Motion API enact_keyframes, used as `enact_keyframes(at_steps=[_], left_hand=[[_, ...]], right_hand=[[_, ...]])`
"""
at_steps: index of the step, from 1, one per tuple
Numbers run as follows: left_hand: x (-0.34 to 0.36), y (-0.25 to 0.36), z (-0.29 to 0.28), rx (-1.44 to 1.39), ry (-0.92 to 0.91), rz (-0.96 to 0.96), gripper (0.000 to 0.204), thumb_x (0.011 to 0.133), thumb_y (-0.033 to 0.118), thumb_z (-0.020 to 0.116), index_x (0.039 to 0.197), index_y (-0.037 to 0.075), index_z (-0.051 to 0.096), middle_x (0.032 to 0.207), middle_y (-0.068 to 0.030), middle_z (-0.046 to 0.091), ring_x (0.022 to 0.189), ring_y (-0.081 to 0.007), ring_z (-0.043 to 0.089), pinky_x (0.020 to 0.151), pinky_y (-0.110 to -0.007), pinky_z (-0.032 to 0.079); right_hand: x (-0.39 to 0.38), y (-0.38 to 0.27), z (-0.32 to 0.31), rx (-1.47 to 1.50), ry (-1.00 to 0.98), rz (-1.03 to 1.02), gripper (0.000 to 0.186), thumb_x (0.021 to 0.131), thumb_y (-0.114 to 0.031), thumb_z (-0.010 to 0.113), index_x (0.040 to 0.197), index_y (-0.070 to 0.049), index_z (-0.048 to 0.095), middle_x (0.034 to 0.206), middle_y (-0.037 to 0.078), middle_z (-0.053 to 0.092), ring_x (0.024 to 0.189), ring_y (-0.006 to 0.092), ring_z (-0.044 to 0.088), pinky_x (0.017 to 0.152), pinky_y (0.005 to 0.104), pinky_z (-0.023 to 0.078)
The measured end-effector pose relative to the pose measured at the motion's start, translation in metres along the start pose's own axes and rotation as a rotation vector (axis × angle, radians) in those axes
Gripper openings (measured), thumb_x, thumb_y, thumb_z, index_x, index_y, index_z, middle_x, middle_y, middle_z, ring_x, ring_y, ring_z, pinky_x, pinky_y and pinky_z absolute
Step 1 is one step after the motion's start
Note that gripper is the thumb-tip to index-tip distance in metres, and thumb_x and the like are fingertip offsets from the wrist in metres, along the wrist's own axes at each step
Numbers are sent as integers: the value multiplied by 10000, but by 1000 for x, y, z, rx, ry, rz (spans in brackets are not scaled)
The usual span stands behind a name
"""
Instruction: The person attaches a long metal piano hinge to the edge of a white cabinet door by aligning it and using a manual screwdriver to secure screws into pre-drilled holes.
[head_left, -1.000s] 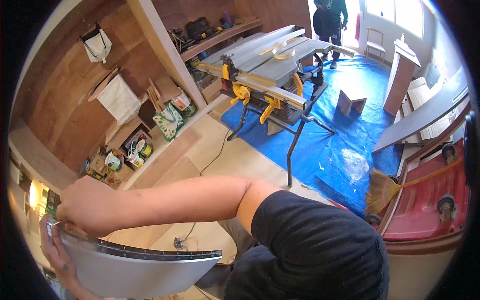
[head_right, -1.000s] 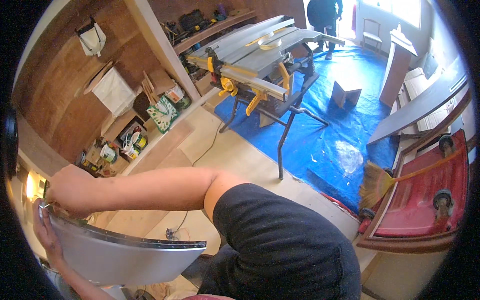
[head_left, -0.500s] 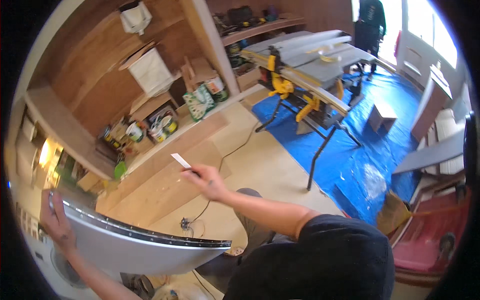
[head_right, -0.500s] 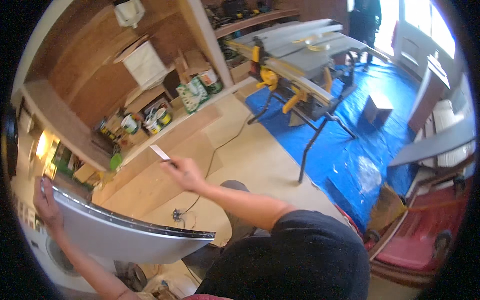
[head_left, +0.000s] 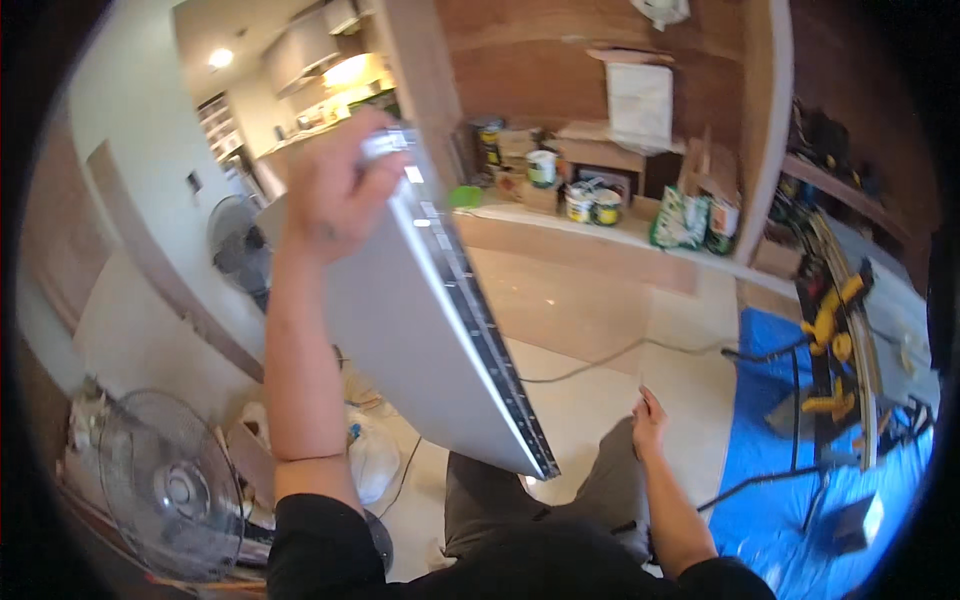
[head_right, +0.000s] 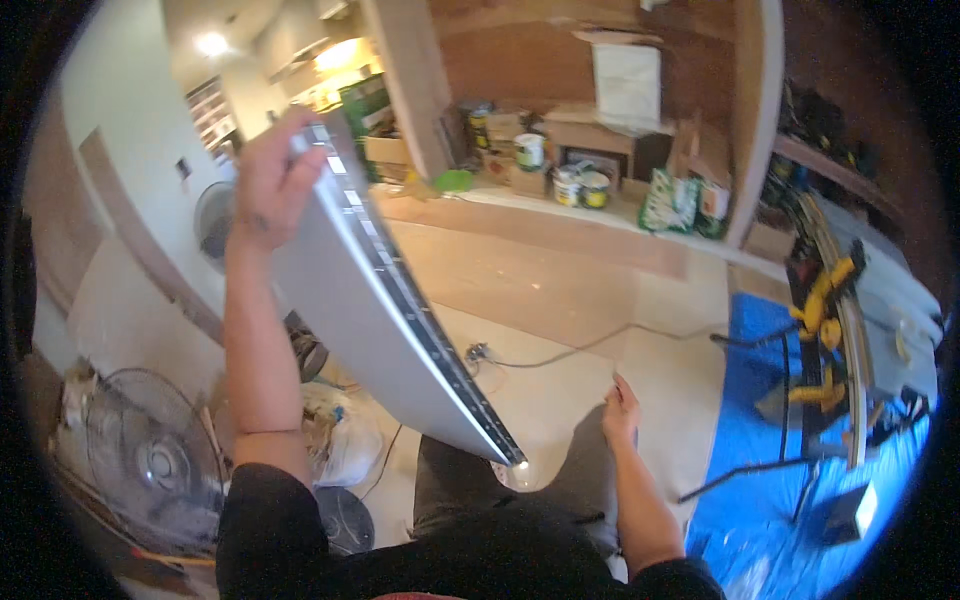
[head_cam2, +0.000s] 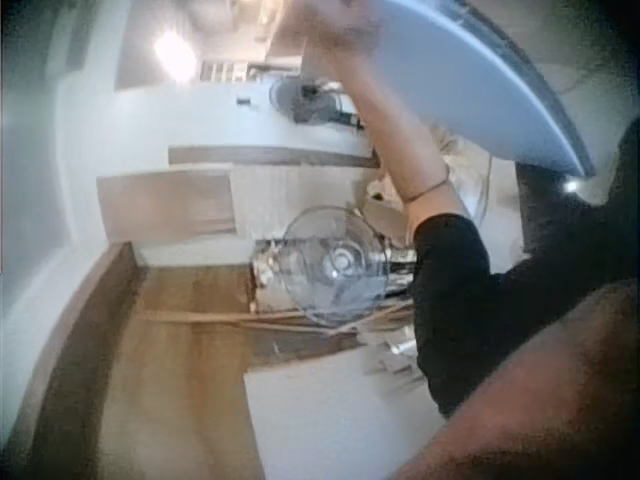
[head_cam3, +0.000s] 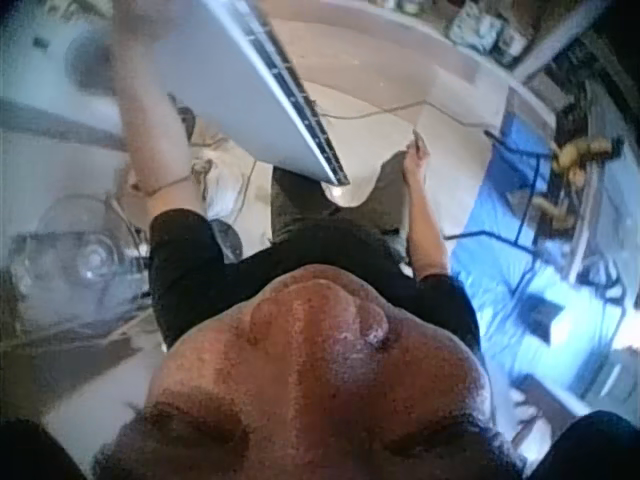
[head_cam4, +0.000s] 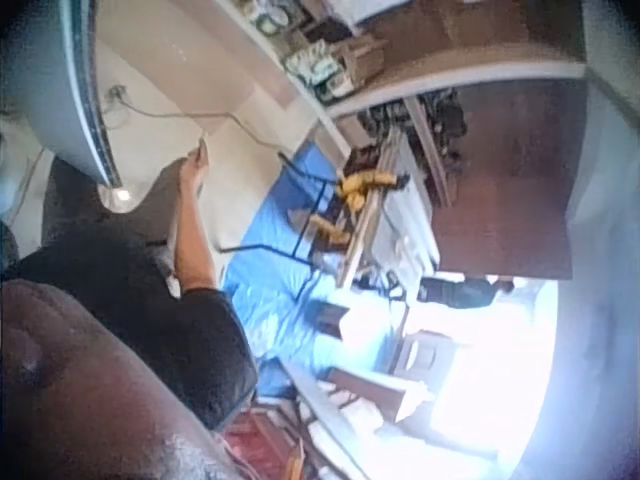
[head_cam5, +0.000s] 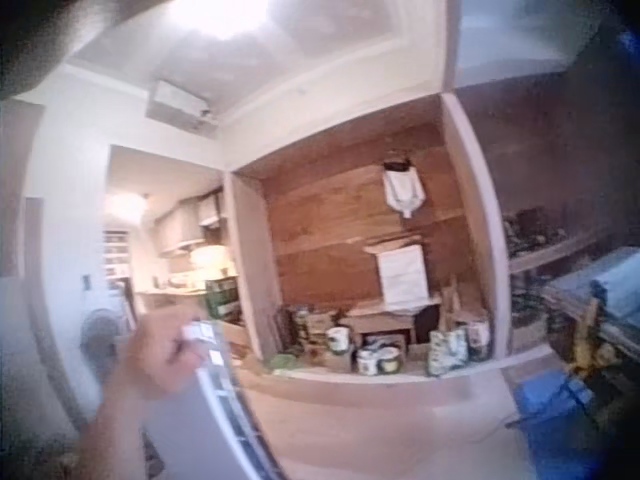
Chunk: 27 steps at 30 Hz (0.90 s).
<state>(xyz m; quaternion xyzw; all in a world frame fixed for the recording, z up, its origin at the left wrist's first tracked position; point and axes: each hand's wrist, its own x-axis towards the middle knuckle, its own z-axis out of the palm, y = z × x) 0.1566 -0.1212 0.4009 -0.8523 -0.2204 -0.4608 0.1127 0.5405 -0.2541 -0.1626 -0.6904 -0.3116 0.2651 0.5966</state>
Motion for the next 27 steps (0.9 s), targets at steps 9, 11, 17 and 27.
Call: enact_keyframes(at_steps=[9,11,17,27], left_hand=[[29,11,11,-15,-238,190,487,932,453,729,1243,83,671,974,-219,726,908,-430,692,811,-477,551],[36,17,10,27,-318,142,521,920,480,738,1263,95,664,973,-214,731,910,-435,694,810,-479,551],[25,13,32,78,-219,110,582,834,517,816,1231,109,695,1006,-183,759,945,-396,729,859,-455,567],[27,27,26,79,-198,102,636,754,522,891,1195,107,697,978,-151,768,939,-369,744,849,-427,574]], right_hand=[[15,-41,-14,281,76,156,356,1100,-221,539,1430,-122,626,777,-42,505,554,37,426,458,215,354],[21,-82,-19,327,28,36,335,1103,-247,540,1394,-118,646,760,-47,479,555,38,424,459,217,331],[-22,-303,18,425,-112,-492,294,1078,-136,565,1338,-35,658,832,-40,560,701,35,474,606,208,388],[-63,-476,46,-18,-29,-1112,305,1010,-66,629,1310,-94,677,1045,135,718,831,239,678,762,355,544]])
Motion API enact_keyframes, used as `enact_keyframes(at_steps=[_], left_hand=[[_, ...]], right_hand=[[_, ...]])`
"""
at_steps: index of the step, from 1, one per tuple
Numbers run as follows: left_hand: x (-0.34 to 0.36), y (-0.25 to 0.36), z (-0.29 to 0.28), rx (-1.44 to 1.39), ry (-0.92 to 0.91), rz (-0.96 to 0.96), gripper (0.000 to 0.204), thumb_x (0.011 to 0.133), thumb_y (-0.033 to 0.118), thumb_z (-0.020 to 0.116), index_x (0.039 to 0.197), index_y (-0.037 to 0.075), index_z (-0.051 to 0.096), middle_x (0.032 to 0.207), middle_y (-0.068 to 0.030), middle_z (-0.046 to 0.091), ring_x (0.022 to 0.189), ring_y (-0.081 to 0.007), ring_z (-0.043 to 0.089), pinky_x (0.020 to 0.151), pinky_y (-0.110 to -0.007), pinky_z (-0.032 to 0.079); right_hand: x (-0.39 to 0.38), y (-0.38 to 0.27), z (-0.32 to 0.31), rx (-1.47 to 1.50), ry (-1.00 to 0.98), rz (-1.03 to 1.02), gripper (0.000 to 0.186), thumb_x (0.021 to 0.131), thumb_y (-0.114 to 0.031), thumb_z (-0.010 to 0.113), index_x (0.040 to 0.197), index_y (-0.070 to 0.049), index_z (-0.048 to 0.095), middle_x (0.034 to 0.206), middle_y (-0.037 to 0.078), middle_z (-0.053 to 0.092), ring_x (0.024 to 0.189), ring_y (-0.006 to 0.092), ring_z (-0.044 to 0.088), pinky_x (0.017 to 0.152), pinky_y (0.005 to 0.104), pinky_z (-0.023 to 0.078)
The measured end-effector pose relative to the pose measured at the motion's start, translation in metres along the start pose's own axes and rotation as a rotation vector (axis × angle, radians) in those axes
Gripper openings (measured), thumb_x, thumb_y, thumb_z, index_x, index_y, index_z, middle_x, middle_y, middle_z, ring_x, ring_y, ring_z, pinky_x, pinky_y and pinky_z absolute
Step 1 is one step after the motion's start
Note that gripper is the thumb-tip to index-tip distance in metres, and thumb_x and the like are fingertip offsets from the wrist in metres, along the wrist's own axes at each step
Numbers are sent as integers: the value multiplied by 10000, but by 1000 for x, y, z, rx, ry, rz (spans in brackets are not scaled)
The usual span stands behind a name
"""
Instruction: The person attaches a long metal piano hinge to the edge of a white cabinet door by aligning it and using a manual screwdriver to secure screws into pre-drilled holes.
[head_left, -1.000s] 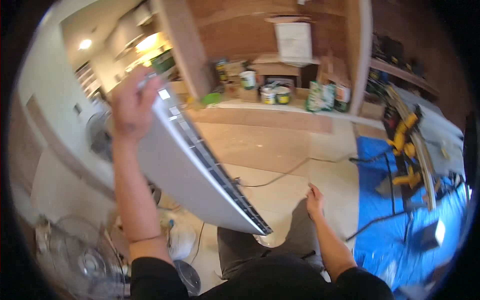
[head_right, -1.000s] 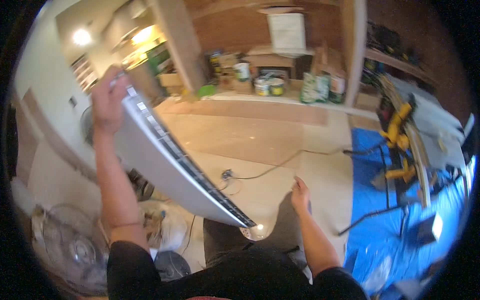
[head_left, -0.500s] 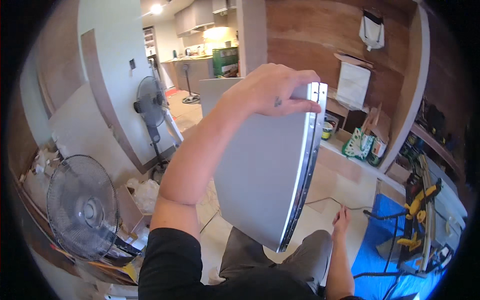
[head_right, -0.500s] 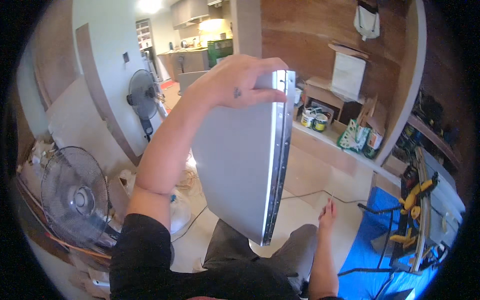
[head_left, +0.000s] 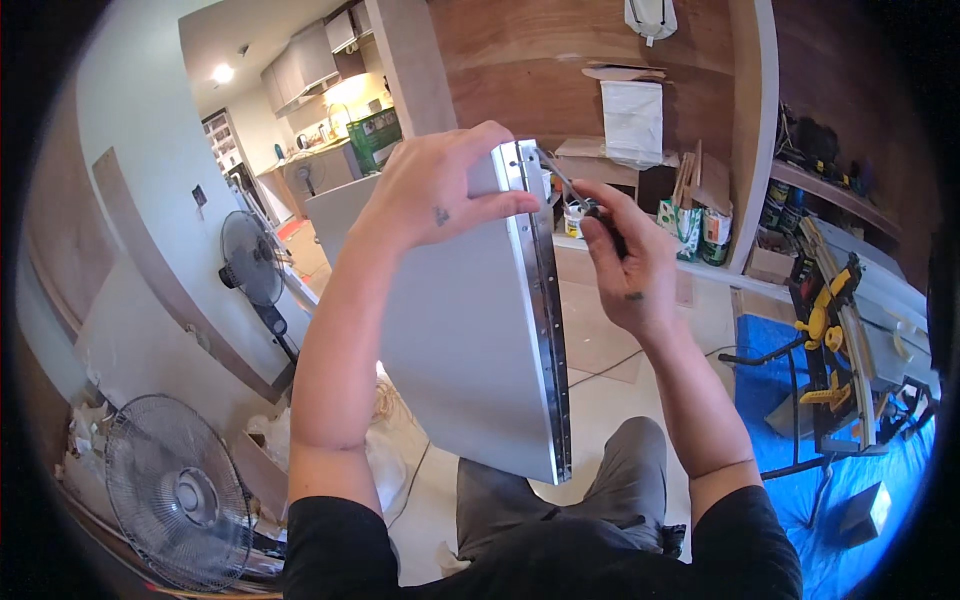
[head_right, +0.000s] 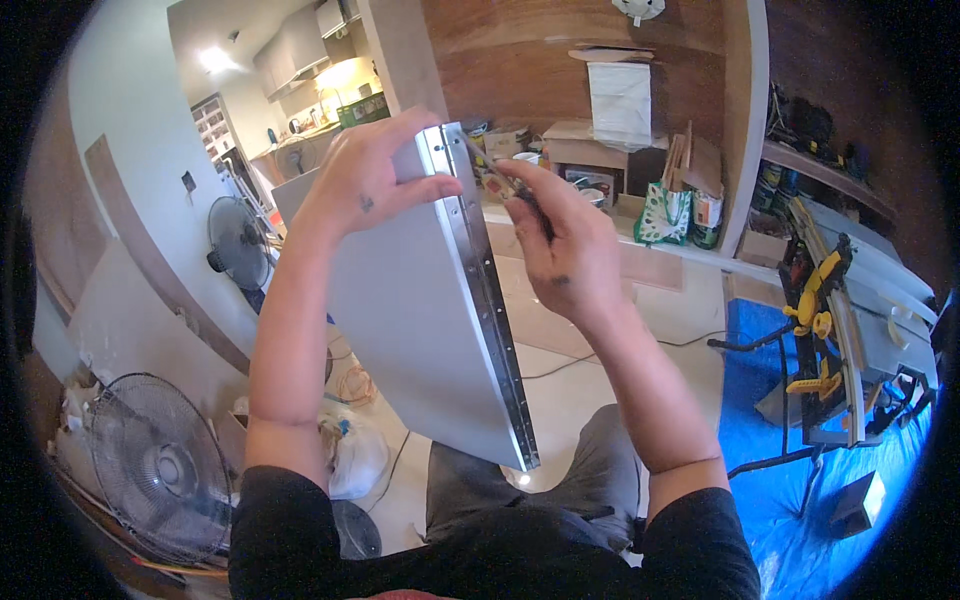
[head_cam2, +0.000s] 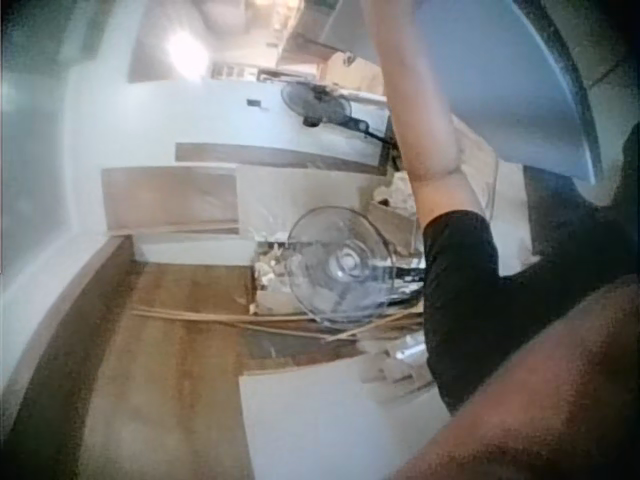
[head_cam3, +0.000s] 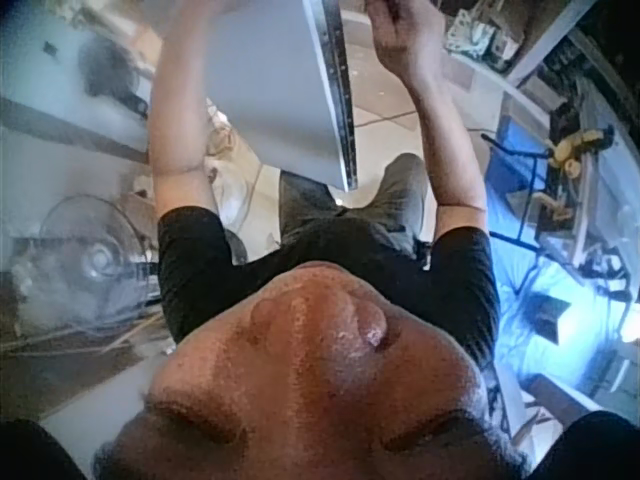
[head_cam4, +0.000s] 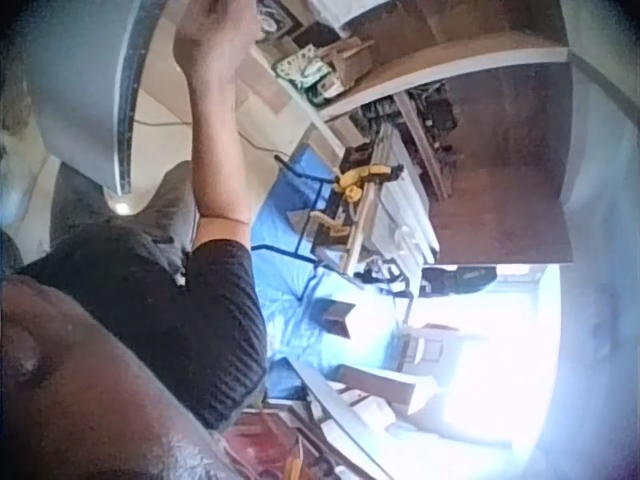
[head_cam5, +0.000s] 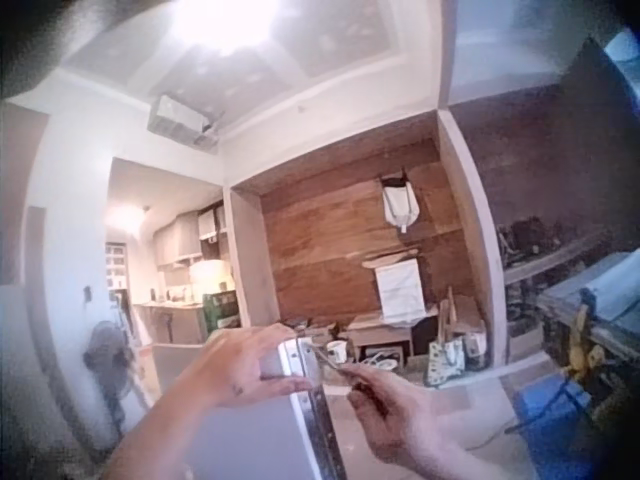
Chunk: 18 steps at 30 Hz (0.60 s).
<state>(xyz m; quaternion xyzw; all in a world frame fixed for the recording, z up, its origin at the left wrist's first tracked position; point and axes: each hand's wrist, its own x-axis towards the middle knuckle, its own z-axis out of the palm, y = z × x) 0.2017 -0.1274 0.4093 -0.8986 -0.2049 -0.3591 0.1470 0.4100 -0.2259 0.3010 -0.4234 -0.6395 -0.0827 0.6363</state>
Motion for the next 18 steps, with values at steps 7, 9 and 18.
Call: enact_keyframes(at_steps=[7,9,18], left_hand=[[0,-7,7,-38,70,47,606,747,526,899,1141,109,704,912,-152,763,879,-386,735,781,-460,568],[0,-7,8,-44,64,40,605,751,528,895,1134,102,703,910,-160,761,876,-388,735,776,-458,569],[-2,4,8,0,90,-27,480,790,444,895,1065,92,719,882,-128,740,833,-330,730,762,-392,560]], right_hand=[[1,2,5,27,-40,-57,314,987,-58,643,1298,-83,675,1082,159,720,835,308,692,753,382,558],[1,2,6,27,-26,-75,312,981,-50,645,1289,-81,681,1041,154,716,774,292,676,716,375,550],[23,-5,-28,-143,-125,-198,275,928,-77,674,1194,-104,739,877,99,708,698,269,669,640,382,536]])
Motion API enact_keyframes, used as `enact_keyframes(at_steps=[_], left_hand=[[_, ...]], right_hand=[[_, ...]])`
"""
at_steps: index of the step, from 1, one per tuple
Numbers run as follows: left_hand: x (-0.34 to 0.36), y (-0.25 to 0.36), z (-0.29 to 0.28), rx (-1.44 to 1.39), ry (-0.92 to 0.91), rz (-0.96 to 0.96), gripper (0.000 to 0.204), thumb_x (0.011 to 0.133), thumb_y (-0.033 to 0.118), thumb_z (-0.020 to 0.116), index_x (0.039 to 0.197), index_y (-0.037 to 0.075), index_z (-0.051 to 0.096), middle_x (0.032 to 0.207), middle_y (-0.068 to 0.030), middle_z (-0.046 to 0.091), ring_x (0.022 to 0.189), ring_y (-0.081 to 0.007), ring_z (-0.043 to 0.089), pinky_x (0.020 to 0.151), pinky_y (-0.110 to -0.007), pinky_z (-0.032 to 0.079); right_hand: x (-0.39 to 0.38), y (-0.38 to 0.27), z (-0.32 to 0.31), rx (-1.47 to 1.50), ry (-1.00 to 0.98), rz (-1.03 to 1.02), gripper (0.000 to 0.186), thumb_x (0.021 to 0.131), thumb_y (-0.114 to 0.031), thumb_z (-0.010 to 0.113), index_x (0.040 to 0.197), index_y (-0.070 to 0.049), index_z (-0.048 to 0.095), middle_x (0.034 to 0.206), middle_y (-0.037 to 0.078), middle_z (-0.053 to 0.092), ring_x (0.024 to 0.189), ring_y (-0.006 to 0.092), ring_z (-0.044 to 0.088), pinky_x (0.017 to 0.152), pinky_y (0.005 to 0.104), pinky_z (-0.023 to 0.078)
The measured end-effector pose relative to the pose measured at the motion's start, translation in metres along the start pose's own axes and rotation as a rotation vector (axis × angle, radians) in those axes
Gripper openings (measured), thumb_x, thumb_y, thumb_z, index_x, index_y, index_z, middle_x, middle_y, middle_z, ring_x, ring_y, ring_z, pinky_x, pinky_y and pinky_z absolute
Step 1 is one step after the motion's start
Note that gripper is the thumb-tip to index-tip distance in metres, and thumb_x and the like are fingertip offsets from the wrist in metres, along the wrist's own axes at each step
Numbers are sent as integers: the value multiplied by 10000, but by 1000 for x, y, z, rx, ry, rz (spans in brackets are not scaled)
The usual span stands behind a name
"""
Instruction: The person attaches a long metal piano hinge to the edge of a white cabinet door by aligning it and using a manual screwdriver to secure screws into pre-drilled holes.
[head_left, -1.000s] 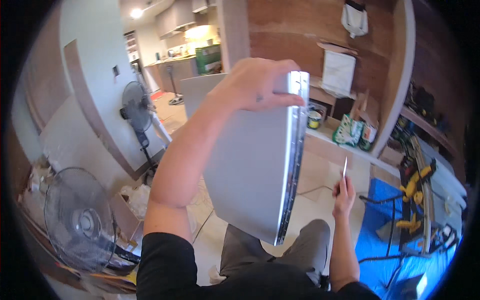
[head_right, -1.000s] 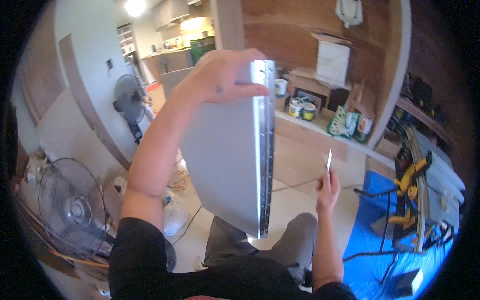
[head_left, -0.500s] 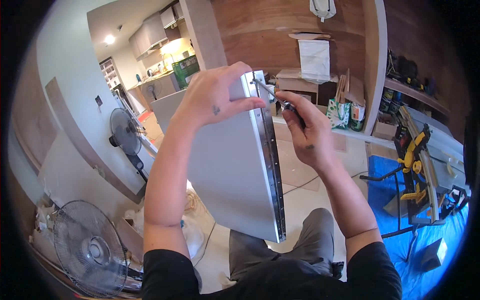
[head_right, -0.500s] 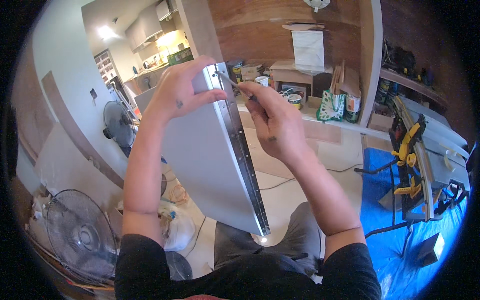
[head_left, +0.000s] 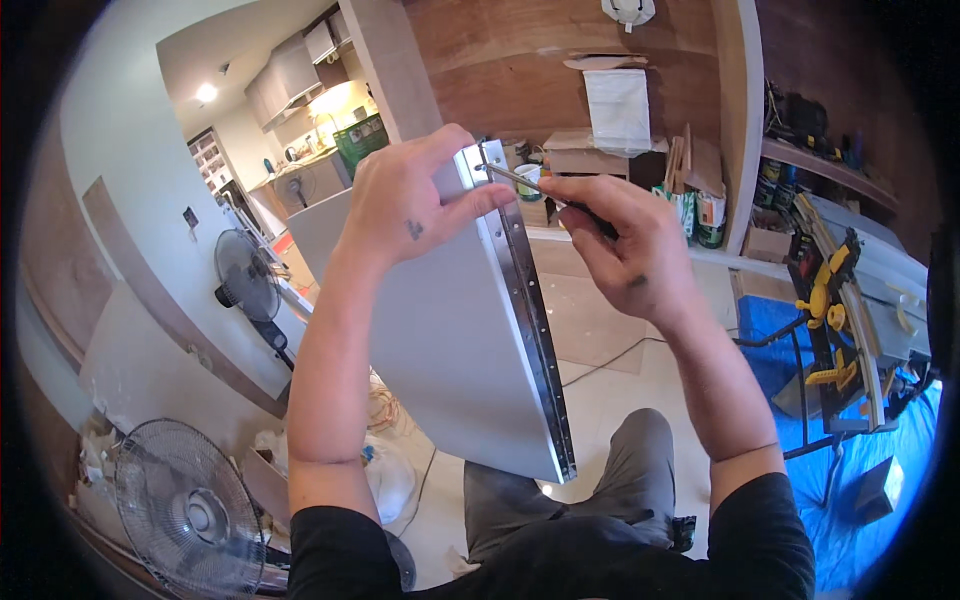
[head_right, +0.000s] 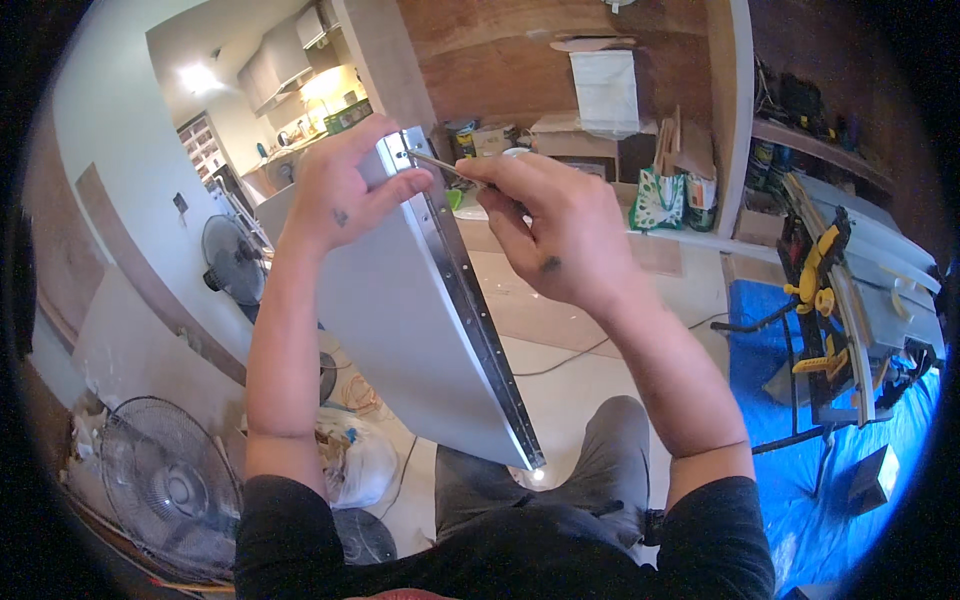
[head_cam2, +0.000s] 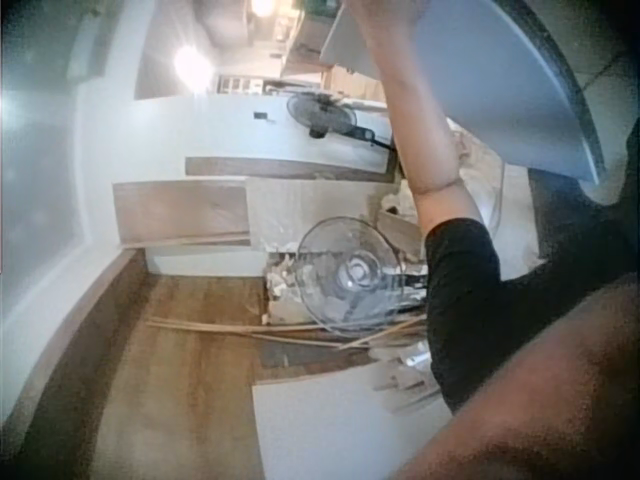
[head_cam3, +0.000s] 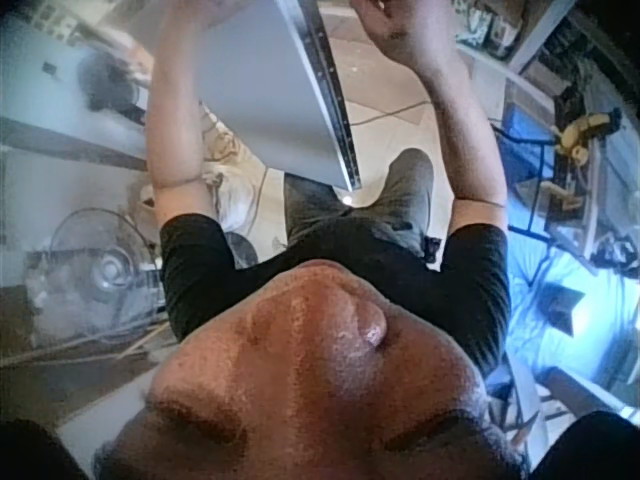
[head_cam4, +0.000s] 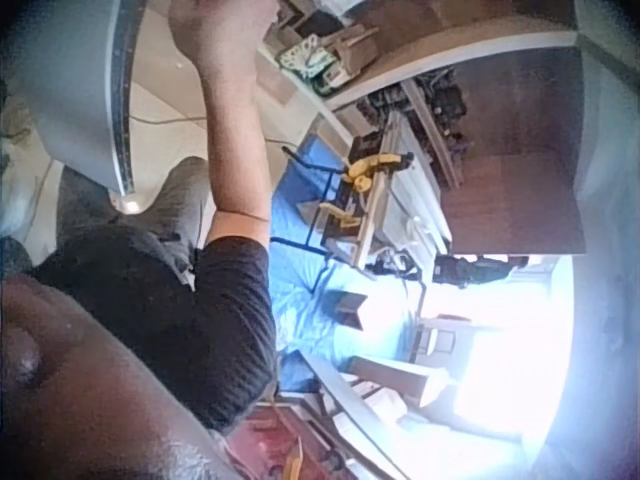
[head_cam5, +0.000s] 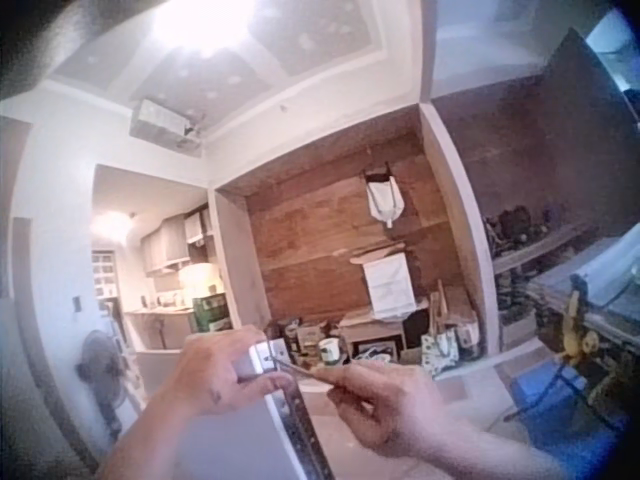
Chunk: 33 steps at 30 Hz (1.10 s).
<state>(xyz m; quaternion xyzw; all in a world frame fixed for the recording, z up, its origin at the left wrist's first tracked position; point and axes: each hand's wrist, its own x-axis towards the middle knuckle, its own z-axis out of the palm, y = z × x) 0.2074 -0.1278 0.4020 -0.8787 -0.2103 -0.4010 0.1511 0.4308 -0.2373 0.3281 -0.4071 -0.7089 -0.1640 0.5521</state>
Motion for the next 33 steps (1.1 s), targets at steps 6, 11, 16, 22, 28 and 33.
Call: enact_keyframes(at_steps=[6,11,16,22,28,33], left_hand=[[1,2,3,33,109,58,474,804,541,855,955,111,724,749,-110,704,701,-347,693,648,-413,538],[-1,2,-1,103,128,93,444,811,538,855,935,130,730,714,-99,686,655,-333,678,610,-397,529],[-2,-3,2,150,163,93,457,829,567,834,934,133,735,673,-99,662,623,-322,670,584,-400,518],[-3,1,2,128,215,99,634,852,691,737,715,97,562,539,-104,561,570,-357,642,524,-437,475],[-5,0,1,75,257,133,626,866,671,737,692,102,543,533,-98,554,549,-347,629,510,-434,458],[-5,7,-4,116,217,124,609,874,647,745,687,105,539,533,-89,555,531,-337,620,501,-432,456]], right_hand=[[25,-14,-27,-174,-95,-128,209,885,-118,688,1079,-108,763,813,115,697,727,323,693,655,445,544],[45,-23,-37,-314,-186,-249,176,871,-113,691,1029,-98,769,775,140,704,746,367,700,656,481,538],[62,-14,-38,-101,-318,-147,135,904,-115,716,1018,-66,769,816,171,733,729,351,706,673,432,551],[59,2,-33,110,-367,-77,180,955,-101,720,1114,-37,775,805,132,744,658,148,629,649,331,520],[67,14,-37,248,-455,-98,204,959,-41,693,1146,-2,764,850,92,749,755,106,634,729,306,535],[81,21,-46,326,-561,-115,219,951,6,650,1141,14,760,902,100,757,858,132,690,822,296,553]])
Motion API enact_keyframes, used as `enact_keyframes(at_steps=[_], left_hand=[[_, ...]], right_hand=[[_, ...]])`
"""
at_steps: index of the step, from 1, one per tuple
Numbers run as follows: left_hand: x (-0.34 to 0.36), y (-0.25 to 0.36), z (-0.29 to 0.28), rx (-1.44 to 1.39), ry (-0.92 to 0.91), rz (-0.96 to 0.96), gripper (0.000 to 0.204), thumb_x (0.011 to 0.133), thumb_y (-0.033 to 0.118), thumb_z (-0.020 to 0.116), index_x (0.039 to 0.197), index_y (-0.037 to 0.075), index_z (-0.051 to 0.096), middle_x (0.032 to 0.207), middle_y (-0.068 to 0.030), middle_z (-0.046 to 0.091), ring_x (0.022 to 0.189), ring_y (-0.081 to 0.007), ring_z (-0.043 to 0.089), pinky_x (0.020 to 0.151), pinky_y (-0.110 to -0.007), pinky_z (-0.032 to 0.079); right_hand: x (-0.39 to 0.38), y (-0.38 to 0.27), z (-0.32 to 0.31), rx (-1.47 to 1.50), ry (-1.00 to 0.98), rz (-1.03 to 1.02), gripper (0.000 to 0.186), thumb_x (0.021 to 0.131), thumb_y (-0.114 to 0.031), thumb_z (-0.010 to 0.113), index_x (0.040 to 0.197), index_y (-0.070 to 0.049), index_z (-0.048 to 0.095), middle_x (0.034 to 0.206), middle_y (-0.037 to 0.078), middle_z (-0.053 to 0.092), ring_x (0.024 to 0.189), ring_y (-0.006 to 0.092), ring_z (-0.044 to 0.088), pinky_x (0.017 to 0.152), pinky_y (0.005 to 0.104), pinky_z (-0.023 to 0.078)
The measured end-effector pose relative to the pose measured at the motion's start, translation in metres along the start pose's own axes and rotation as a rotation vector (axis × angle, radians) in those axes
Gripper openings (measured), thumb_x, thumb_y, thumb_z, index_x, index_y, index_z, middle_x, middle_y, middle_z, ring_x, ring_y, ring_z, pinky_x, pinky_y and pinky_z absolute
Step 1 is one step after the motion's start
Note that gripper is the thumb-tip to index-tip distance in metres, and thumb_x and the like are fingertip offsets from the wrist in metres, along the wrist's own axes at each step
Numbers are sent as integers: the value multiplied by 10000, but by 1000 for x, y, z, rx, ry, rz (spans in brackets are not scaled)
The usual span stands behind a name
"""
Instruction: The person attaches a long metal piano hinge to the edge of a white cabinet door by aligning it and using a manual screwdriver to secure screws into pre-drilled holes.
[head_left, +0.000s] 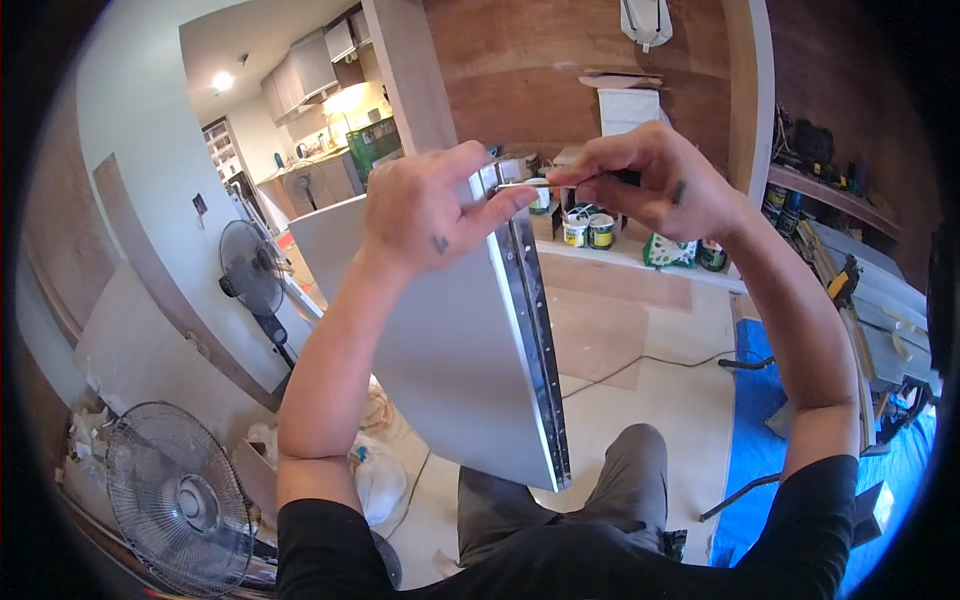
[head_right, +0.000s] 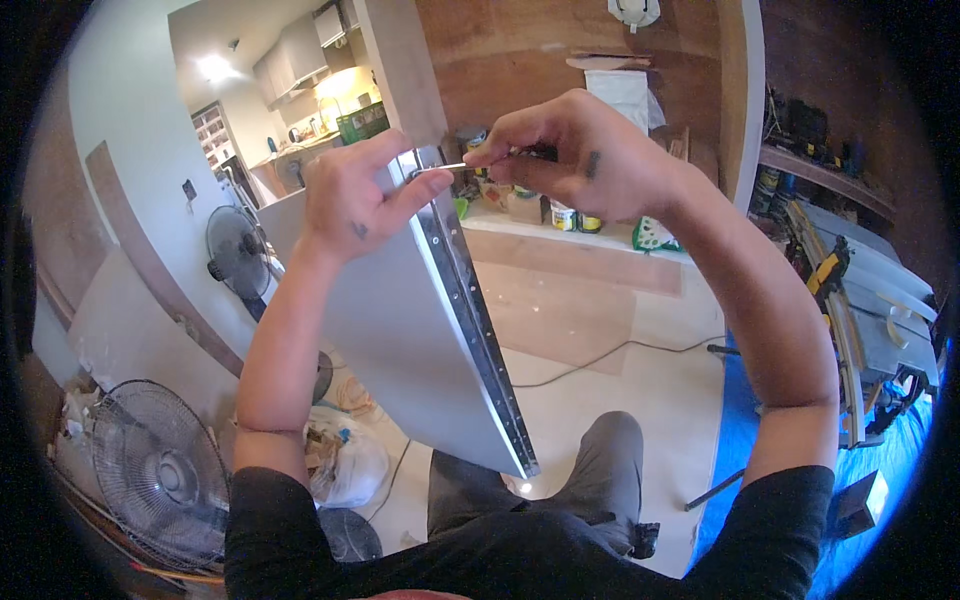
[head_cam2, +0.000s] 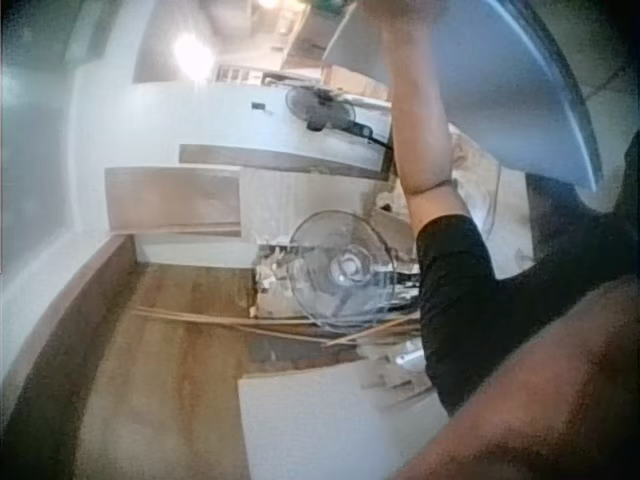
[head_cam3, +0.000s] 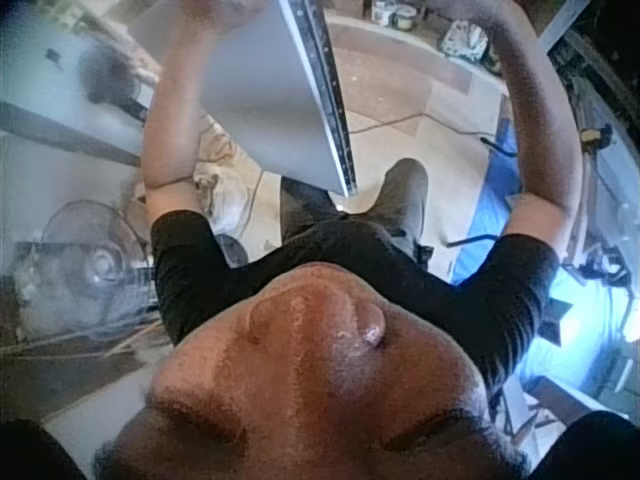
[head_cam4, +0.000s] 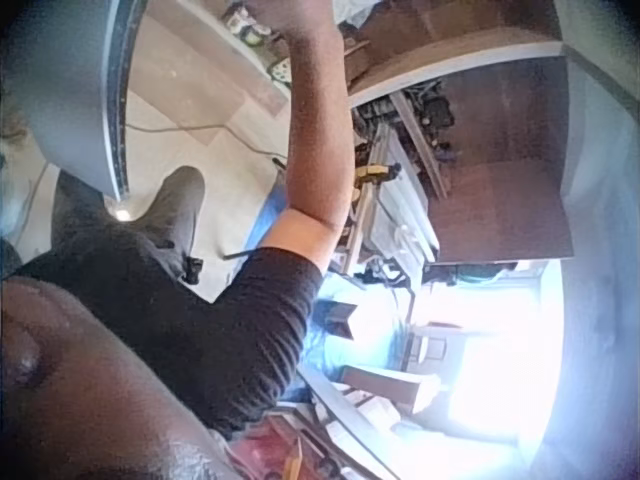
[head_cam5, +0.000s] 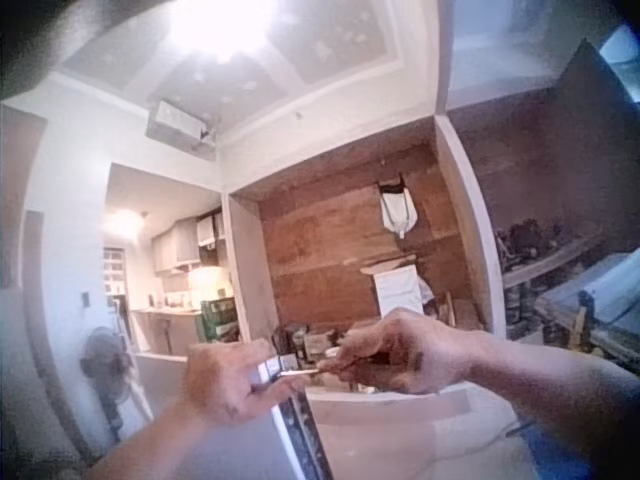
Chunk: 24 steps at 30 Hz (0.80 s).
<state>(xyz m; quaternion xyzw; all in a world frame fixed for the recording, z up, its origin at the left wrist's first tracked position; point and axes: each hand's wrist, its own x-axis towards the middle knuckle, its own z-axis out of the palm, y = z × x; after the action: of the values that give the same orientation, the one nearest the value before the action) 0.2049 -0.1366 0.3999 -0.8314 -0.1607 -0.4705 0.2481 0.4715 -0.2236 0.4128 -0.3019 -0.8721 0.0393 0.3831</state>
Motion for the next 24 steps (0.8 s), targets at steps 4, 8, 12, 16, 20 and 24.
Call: enact_keyframes(at_steps=[4,8,12,16,20,24], left_hand=[[-2,0,-1,-43,53,31,573,869,602,774,691,107,545,536,-86,558,518,-322,613,482,-417,453],[-1,1,-6,-56,54,25,525,862,560,797,712,109,575,536,-90,558,519,-310,616,477,-406,452],[-5,-1,-11,-53,65,31,482,866,548,796,759,108,631,540,-96,568,525,-315,623,488,-411,461],[-5,0,-8,-92,99,41,471,868,549,792,796,103,659,546,-101,577,533,-320,630,500,-413,470],[-5,-3,-10,-86,62,13,497,858,576,794,800,102,657,551,-100,577,548,-322,641,506,-411,476],[-11,-7,-18,11,65,33,601,764,668,830,817,97,652,608,-95,610,586,-321,662,538,-404,499]], right_hand=[[2,1,1,82,-9,-11,225,927,29,627,1109,31,758,902,105,753,875,139,698,836,310,563],[7,-5,-6,69,-86,34,258,947,86,626,1154,13,762,1031,87,766,973,119,690,903,279,559],[14,-10,-6,109,-127,82,268,965,101,628,1172,3,766,1116,82,771,1029,113,685,941,258,551],[14,5,-4,147,-134,56,250,980,67,632,1190,7,754,1116,83,766,1038,106,681,940,259,553],[12,5,0,137,-101,17,211,995,35,634,1170,16,751,1100,78,762,1019,99,679,917,258,555],[-1,-20,1,90,40,115,215,1015,-94,661,1197,-18,745,970,59,733,899,97,637,836,279,534]])
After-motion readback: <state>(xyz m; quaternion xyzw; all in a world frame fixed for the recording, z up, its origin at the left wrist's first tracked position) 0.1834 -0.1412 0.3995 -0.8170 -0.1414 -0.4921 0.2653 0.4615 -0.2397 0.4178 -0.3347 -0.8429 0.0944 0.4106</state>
